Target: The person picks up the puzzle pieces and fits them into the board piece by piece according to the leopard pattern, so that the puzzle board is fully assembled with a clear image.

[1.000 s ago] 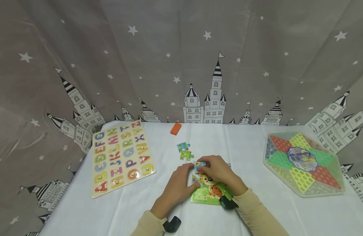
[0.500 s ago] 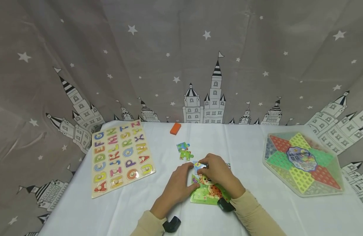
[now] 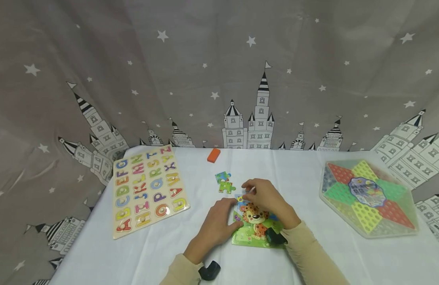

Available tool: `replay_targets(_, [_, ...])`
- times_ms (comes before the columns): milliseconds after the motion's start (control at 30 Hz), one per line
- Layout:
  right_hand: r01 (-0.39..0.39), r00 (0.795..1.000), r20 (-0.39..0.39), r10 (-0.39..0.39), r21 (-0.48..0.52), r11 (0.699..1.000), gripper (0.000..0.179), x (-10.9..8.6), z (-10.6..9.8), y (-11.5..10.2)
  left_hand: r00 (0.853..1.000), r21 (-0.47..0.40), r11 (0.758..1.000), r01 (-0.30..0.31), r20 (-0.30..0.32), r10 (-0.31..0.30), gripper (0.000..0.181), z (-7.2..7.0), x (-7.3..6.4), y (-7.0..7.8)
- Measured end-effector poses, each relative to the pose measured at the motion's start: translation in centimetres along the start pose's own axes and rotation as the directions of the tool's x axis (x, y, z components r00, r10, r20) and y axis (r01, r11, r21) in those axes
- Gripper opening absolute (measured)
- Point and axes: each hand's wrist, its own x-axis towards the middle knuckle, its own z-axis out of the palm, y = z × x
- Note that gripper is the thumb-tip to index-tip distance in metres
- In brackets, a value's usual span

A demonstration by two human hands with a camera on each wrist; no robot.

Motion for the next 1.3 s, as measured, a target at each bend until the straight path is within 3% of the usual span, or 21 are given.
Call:
replay_targets(200, [0.082,0.992,0.099,-0.077,-0.047,0.995,0.039,4.8,-1.5,-1.2,0.998,0.105,0.992,-0.064,0.035,0.06,0.04,-0.4,-0.2,0.3])
replay_targets(400, [0.134,0.973,0.214,-0.089,-0.207,0.969,0.049,9.1,-0.3,-2.0,0.988,0.267,0.951,-0.156,0.059,0.146,0.036,-0.6,-0.4,1.1])
replay_targets(600, [0.093,0.974,0.222,-0.038,-0.244,0.965,0.046,10.5,0.6,-2.4,0.984,0.352,0.92,-0.174,0.026,0.176,0.04,-0.4,-0.3,1.3])
replay_targets(767, [0.094,0.982,0.178,-0.07,-0.136,0.986,0.026,10.9,0.8,-1.6,0.984,0.349,0.923,-0.163,-0.006,0.176,0.037,-0.4,-0.4,1.1])
replay_targets(900, [0.048,0.995,0.08,-0.051,0.044,0.998,0.019,9.2,-0.6,0.2,0.981,0.35,0.921,-0.168,-0.031,0.191,0.036,-0.3,-0.3,1.3])
replay_targets(1033, [0.02,1.0,0.008,-0.022,0.208,0.978,0.028,5.2,-3.3,2.6,0.983,0.347,0.925,-0.153,-0.043,0.179,0.036,-0.2,-0.2,1.5])
replay_targets(1167, [-0.012,1.0,0.016,0.008,0.306,0.952,0.037,0.1,-4.7,5.6,0.986,0.328,0.934,-0.145,-0.035,0.165,0.037,-0.1,-0.2,1.4])
replay_targets(1300, [-0.062,0.998,0.026,0.057,0.348,0.936,0.029,-3.4,-4.2,7.9,0.986,0.317,0.938,-0.14,-0.045,0.162,0.037,0.1,-0.3,1.1])
